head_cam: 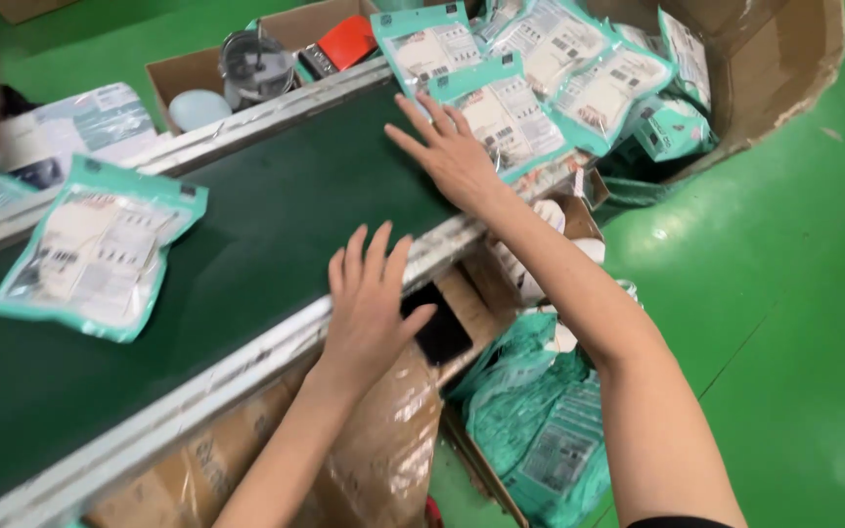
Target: Manually placing face masks into plastic retail packaging on an assembly line.
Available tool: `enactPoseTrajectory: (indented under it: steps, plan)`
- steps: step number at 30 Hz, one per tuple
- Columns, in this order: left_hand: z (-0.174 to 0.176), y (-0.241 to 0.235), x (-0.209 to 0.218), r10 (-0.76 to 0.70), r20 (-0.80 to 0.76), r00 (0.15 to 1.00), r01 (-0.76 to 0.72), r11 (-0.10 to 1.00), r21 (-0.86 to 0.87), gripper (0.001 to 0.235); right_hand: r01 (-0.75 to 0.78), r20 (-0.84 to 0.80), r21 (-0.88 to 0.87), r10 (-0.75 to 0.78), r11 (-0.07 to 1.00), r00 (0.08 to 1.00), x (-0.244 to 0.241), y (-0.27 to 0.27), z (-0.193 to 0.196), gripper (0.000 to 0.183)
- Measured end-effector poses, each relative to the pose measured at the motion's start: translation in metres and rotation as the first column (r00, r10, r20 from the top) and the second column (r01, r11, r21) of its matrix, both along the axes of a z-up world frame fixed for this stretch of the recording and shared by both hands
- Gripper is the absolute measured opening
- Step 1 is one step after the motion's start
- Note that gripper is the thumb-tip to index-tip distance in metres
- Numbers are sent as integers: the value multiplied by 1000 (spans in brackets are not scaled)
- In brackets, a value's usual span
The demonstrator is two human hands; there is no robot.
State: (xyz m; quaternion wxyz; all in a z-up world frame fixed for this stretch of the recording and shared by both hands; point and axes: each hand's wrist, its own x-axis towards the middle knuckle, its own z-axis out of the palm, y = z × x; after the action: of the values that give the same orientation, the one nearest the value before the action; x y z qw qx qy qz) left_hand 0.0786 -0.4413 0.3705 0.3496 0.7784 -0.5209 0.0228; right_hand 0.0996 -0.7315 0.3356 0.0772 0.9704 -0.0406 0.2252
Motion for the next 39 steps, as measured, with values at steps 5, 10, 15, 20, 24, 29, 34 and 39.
enactPoseTrajectory:
  steps: [5, 10, 15, 20, 24, 29, 34, 39]
  plan:
    - [-22, -60, 22, -37, 200, 979, 18, 995, 99, 91, -104, -166, -243, 64, 965, 984, 33, -78, -29, 61]
    - [-27, -67, 19, 34, 294, 955, -129, 942, 309, 91, -45, -182, -184, 11, 982, 983, 29, -192, -40, 67]
    - [-17, -72, 27, 29, 271, 962, -128, 926, 356, 87, 213, -245, 96, -184, 972, 952, -75, -371, -71, 44]
    - [-16, -70, 24, -4, 257, 966, -111, 896, 430, 85, 646, -213, -78, -646, 759, 733, -185, -436, -47, 32]
    - [-20, -73, 24, -14, 292, 956, -120, 892, 436, 86, 816, -366, -162, -802, 555, 473, -177, -400, -39, 42]
    - [-29, -75, 21, 19, 295, 955, -146, 898, 415, 86, 387, 58, -12, -386, 922, 921, -67, -328, -49, 68]
    - [-28, -73, 19, 26, 323, 946, -170, 889, 426, 88, -53, 17, -200, 57, 978, 998, 15, -195, -2, 49]
    - [-32, -72, 24, 35, 324, 945, -162, 913, 374, 87, 757, -462, -216, -747, 617, 478, -35, -319, -22, 57]
